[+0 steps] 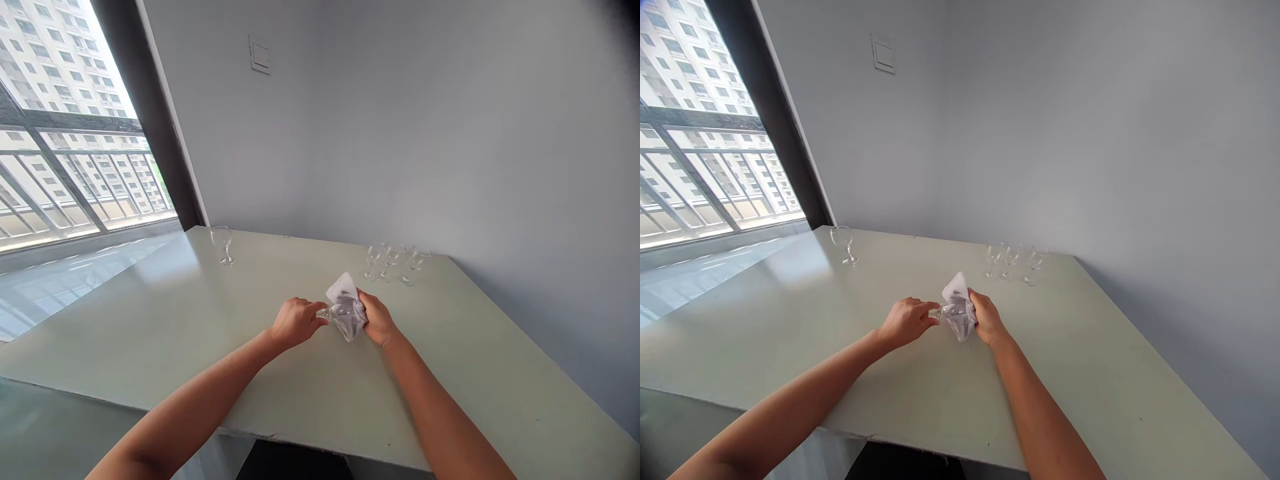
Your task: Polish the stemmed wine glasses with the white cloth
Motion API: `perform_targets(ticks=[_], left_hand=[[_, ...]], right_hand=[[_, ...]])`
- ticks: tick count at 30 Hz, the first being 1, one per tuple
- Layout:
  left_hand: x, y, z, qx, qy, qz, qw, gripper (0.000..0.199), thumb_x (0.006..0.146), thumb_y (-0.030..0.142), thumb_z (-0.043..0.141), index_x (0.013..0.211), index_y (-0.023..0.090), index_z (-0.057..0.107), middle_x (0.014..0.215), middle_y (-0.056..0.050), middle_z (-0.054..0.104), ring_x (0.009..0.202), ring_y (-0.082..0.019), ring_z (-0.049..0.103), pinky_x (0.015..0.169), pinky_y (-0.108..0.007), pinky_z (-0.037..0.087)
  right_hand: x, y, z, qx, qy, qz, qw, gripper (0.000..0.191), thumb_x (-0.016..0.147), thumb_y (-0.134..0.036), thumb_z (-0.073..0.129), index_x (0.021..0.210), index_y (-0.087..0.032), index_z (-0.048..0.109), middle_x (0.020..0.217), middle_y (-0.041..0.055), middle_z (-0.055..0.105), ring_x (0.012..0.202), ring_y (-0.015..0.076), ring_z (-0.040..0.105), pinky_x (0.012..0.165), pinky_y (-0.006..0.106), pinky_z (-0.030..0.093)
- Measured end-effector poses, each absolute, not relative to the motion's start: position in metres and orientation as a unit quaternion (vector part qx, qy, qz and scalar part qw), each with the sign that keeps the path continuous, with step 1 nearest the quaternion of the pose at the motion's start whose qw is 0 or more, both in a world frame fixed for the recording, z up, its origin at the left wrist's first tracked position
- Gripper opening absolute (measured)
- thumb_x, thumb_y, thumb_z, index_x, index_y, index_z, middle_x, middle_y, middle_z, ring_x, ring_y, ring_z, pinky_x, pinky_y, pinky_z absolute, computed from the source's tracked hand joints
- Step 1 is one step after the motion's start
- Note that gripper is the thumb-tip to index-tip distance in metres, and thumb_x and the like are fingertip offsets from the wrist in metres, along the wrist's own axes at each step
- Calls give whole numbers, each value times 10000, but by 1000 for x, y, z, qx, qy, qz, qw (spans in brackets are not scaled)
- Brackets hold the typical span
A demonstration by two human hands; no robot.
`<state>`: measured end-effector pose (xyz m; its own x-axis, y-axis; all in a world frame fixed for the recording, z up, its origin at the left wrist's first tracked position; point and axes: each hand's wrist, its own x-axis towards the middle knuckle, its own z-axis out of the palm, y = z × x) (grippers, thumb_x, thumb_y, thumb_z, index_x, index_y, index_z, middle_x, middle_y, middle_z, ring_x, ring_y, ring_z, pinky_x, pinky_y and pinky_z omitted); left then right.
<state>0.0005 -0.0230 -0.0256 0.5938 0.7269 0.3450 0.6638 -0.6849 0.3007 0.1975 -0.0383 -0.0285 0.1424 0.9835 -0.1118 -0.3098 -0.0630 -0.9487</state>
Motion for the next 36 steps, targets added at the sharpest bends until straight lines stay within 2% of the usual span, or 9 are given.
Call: perform_targets(ticks=[3, 7, 12, 16, 19, 21, 28, 33, 36], left_hand=[[2, -22, -27, 858, 438, 254, 84, 426, 813, 428, 463, 1214, 285, 452, 594, 35, 569, 581, -120, 512, 578, -221, 348], [3, -19, -30, 822, 474, 302, 88, 445, 845, 373, 419, 1274, 262, 383, 647, 26, 555, 602, -111, 507, 586, -212, 367], [11, -25, -32, 799, 450, 395, 59, 464, 838, 219, 391, 1299, 247, 348, 1009, -86, 525, 877, -180, 517, 776, -314, 407], [24, -46, -29, 797, 430, 419, 68, 558, 792, 146, 414, 1330, 232, 293, 1330, -125, 335, 1215, -280, 311, 962, -450, 267], [31, -62, -28, 817, 374, 412, 153, 666, 726, 94, 457, 1347, 216, 251, 1402, -100, 250, 1298, -288, 167, 1033, -490, 119], [31, -65, -27, 800, 349, 416, 255, 674, 711, 109, 483, 1337, 226, 263, 1392, -91, 281, 1285, -275, 213, 1041, -476, 129], [10, -33, -13, 501, 251, 371, 740, 612, 719, 344, 609, 1244, 195, 332, 1219, -155, 490, 1044, -254, 512, 864, -400, 399], [3, -22, -11, 466, 251, 384, 757, 662, 616, 251, 721, 1183, 190, 384, 1009, -126, 613, 937, -223, 569, 841, -368, 392], [4, -22, -15, 478, 330, 422, 696, 639, 615, 249, 725, 1159, 200, 394, 979, -104, 624, 902, -191, 572, 825, -330, 385]], right_hand=[[185, -37, -33, -437, -195, 596, 645, 109, 665, -289, 609, 679, -180, 605, 610, -30, 594, 586, 122, 543, 536, 237, 435], [157, -49, -29, -321, -178, 657, 659, 148, 735, -317, 570, 821, -204, 610, 810, -3, 641, 755, 151, 584, 638, 276, 479], [130, -64, -33, -296, -307, 656, 623, 270, 791, -430, 507, 975, -245, 575, 1003, 13, 616, 933, 186, 557, 762, 324, 467], [125, -68, -36, -328, -375, 621, 605, 345, 786, -450, 505, 1082, -273, 519, 1075, 22, 583, 1017, 201, 517, 796, 338, 451], [132, -67, -32, -347, -401, 622, 576, 358, 794, -440, 499, 1101, -256, 503, 1008, 38, 602, 942, 197, 548, 748, 327, 454], [140, -65, -27, -354, -406, 633, 556, 322, 796, -432, 504, 1043, -228, 535, 913, 40, 618, 837, 180, 569, 692, 303, 451], [150, -67, -32, -292, -382, 731, 483, 253, 736, -422, 593, 783, -174, 600, 684, 4, 568, 606, 119, 521, 579, 245, 408], [149, -65, -34, -329, -403, 739, 428, 281, 698, -432, 622, 731, -158, 570, 649, 3, 555, 576, 121, 516, 567, 257, 404], [151, -63, -32, -440, -502, 608, 431, 301, 706, -460, 593, 755, -166, 551, 636, -3, 545, 567, 125, 500, 543, 251, 389]])
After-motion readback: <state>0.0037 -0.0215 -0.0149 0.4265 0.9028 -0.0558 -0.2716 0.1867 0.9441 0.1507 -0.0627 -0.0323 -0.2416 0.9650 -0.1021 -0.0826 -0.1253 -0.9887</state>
